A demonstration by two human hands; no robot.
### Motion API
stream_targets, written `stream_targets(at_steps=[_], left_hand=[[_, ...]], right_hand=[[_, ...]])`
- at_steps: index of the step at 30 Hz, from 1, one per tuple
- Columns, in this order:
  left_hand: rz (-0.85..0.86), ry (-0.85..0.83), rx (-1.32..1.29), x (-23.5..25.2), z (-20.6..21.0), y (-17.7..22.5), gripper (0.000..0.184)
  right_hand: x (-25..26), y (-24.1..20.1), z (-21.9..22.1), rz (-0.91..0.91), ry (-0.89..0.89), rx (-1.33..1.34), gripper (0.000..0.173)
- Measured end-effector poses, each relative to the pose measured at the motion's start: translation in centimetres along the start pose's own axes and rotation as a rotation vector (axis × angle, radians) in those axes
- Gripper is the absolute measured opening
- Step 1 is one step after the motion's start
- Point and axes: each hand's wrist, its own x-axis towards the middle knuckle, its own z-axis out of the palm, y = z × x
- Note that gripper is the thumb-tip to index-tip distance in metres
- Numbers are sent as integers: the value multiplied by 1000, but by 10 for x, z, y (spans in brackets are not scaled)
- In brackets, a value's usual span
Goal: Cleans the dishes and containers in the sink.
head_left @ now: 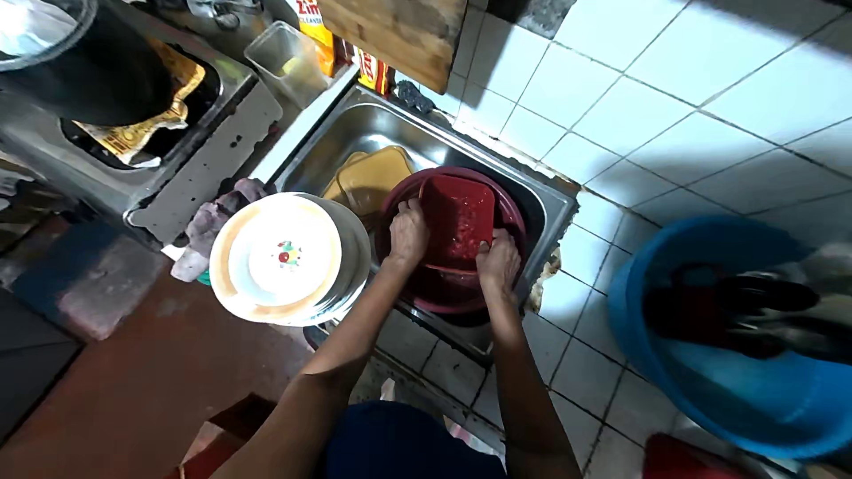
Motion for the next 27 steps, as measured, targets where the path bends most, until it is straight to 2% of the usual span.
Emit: stream_targets(at_steps=[6, 9, 12, 15, 17, 20, 21, 23, 25, 27], left_hand=[[-59, -57, 64, -7, -8, 12, 38], [-57, -105, 17, -9, -18, 14, 40], [24, -40, -181, -8, -21, 6, 38], [113, -8, -382, -7, -18, 5, 37], [196, -33, -528, -5, -8, 2, 35], [287, -240, -809, -13, 10, -9, 38], [303, -335, -799, -24, 11, -13, 39], [374, -444, -579, -40, 18, -20, 39], [510, -482, -231, -37, 38, -23, 59], [621, -469, 46, -31, 62, -22, 67]], right_hand=[[-7, 1, -14, 33, -50, 0, 34], [-12, 6, -23, 37, -24, 112, 37], [-15, 20, -35, -85, 10, 588, 44], [-21, 23, -56, -26, -183, 1033, 68], [-25, 22, -68, 6, -189, 1094, 77], [-27, 29, -92, -2, -63, 984, 70], [-27, 31, -101, -13, -38, 919, 66], [-26, 37, -113, -70, -10, 767, 63], [-25, 40, -119, -124, -15, 627, 64], [-24, 41, -122, -168, 1, 528, 63]])
